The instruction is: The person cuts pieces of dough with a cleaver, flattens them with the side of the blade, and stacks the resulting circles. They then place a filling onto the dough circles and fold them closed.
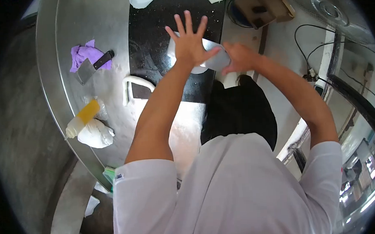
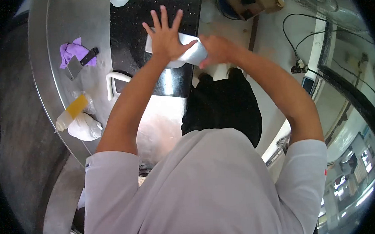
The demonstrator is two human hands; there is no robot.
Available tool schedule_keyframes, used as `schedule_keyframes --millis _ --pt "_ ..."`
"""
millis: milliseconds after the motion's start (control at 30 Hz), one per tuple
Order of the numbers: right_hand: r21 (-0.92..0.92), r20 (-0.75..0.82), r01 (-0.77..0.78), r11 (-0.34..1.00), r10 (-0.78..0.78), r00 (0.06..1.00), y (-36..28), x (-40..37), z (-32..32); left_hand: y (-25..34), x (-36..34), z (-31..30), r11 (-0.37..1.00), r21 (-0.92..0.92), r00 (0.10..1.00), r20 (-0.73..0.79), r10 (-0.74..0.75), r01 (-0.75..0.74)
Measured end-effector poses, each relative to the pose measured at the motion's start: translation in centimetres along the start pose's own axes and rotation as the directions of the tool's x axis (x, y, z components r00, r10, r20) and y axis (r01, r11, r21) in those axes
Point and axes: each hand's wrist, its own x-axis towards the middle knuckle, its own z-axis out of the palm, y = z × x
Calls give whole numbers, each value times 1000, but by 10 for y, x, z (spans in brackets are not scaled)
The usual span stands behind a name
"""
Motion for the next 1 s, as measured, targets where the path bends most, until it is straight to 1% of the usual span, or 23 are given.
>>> schedule_keyframes --millis 67,100,133,200,233,267,300,333,400,467,533,567,600,633,667,700,733,767,800,867,900,933,1000 --pt "-38 -204 29 999 -37 978 18 -11 25 15 5 -3 1000 0 997 80 17 -17" --pt "-44 -142 -8 999 2 990 25 -6 19 13 20 -1 1000 -3 1000 25 13 -13" --pt "-35 -127 -9 999 5 992 30 1 7 13 18 -2 1000 -5 1000 -5 -4 4" --pt "-82 -166 117 990 -129 978 38 17 -21 3 29 6 998 -28 992 -118 -54 51" --pt "-92 -173 127 988 -141 975 36 27 -30 0 37 3 995 -29 979 -179 -100 96" --pt "-148 -159 110 983 -134 978 30 40 -42 17 48 -55 969 52 963 107 -247 243" --pt "-197 -144 92 976 -122 982 25 45 -50 2 47 -35 986 -29 985 -41 -166 165" --pt "-203 -154 95 975 -128 980 19 39 -49 -18 45 -9 993 -93 979 -188 -84 67" --pt "-35 -86 42 999 -45 995 8 18 -26 -14 24 1 1000 -2 997 -74 9 -9" --pt "21 -53 49 999 -48 997 25 8 -2 10 7 5 1000 1 1000 -9 -15 15" --pt "-59 -116 31 998 -38 992 34 6 -3 13 20 6 1000 -14 1000 -21 -10 10" --pt "-45 -95 26 999 -31 995 41 9 -7 12 27 5 999 -15 996 -78 -32 31" --pt "-123 -93 40 992 -52 994 43 19 -28 11 33 5 999 -17 991 -126 -44 42" --pt "-219 -107 54 974 -79 991 46 28 -44 10 40 2 992 15 986 -117 -120 122" --pt "-238 -123 45 970 -76 989 50 36 -52 6 48 3 994 11 984 -140 -107 109" --pt "-254 -127 114 961 -150 980 44 41 -59 3 51 -2 993 -35 976 -179 -120 116" --pt "-260 -125 186 948 -224 966 36 44 -60 -1 49 -6 989 -79 969 -206 -138 124" --pt "-99 4 144 985 -145 989 30 40 -59 -6 45 -8 995 -32 986 -132 -102 99" --pt "-99 5 147 984 -147 989 26 30 -48 -7 36 -4 999 -21 994 -99 -48 47" --pt "-175 -86 58 983 -74 994 28 12 -13 6 19 3 998 -65 995 -98 -30 24" --pt "-101 -25 72 992 -75 997 36 16 -15 7 23 8 994 -104 993 -116 -23 11" --pt "-100 -15 73 992 -75 997 41 23 -26 5 30 10 994 -109 993 -112 -31 19" --pt "-172 -44 112 979 -121 992 47 36 -47 5 42 0 993 -6 981 -154 -114 115"
